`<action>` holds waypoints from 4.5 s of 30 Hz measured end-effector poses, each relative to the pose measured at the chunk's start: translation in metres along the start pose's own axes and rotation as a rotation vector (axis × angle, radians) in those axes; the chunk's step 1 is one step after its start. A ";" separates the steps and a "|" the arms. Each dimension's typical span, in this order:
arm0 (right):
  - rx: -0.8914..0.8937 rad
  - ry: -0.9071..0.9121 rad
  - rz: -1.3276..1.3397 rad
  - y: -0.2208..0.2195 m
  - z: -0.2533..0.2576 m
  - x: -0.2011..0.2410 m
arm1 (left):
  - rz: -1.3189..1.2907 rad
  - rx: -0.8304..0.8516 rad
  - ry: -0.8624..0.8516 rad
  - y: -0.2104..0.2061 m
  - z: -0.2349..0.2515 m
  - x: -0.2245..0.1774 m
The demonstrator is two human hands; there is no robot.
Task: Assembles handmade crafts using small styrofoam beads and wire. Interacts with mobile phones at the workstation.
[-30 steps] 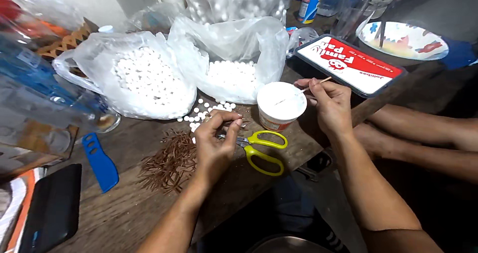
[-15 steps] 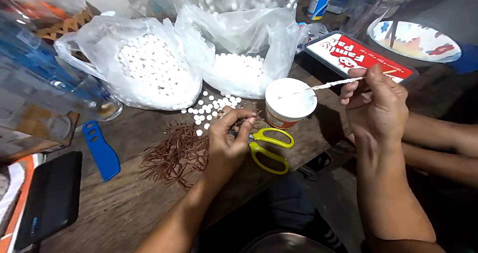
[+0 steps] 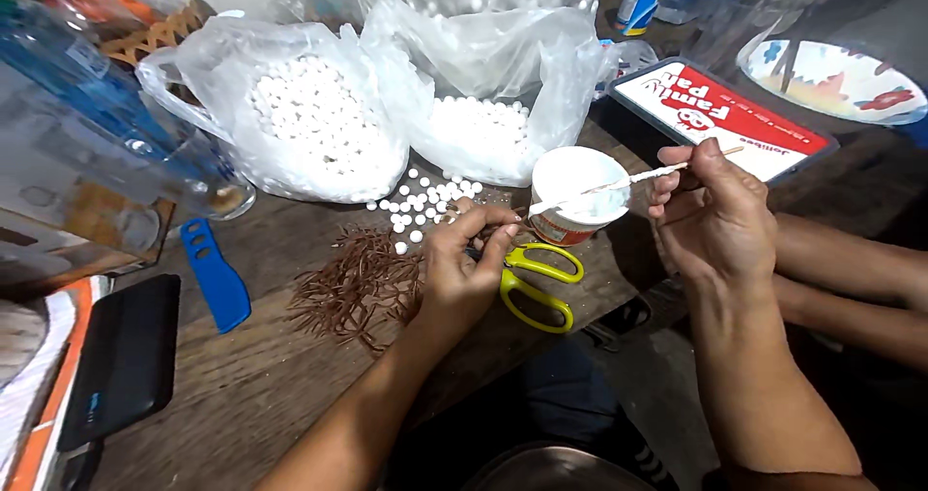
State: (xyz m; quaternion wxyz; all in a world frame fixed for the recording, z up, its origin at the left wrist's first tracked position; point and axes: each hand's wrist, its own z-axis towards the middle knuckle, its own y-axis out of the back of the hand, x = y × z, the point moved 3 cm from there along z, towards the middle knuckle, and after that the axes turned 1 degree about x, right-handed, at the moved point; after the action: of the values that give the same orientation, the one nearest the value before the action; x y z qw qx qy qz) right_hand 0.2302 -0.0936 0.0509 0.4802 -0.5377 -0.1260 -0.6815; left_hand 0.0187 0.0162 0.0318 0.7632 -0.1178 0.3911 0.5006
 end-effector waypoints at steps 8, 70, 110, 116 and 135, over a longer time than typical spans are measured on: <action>-0.020 0.014 -0.046 0.001 -0.002 0.000 | 0.024 -0.023 -0.007 0.001 0.001 0.000; -0.155 0.035 -0.075 0.017 -0.004 0.002 | 0.023 -0.093 -0.001 0.003 0.001 -0.003; 0.881 0.109 -1.310 -0.176 0.045 -0.082 | 0.152 -0.291 0.251 0.095 0.007 0.004; 0.844 -0.034 -1.325 -0.174 0.056 -0.087 | 0.146 -0.273 0.265 0.092 0.006 0.008; 0.690 -0.351 -0.006 -0.163 0.049 -0.075 | 0.178 -0.227 0.324 0.087 0.003 0.004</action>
State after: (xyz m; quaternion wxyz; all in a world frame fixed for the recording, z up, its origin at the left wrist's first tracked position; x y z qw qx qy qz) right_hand 0.1279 0.0618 0.0622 0.6020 -0.4527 -0.4298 -0.4979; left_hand -0.0537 0.0617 0.0498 0.6249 -0.2469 0.4588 0.5814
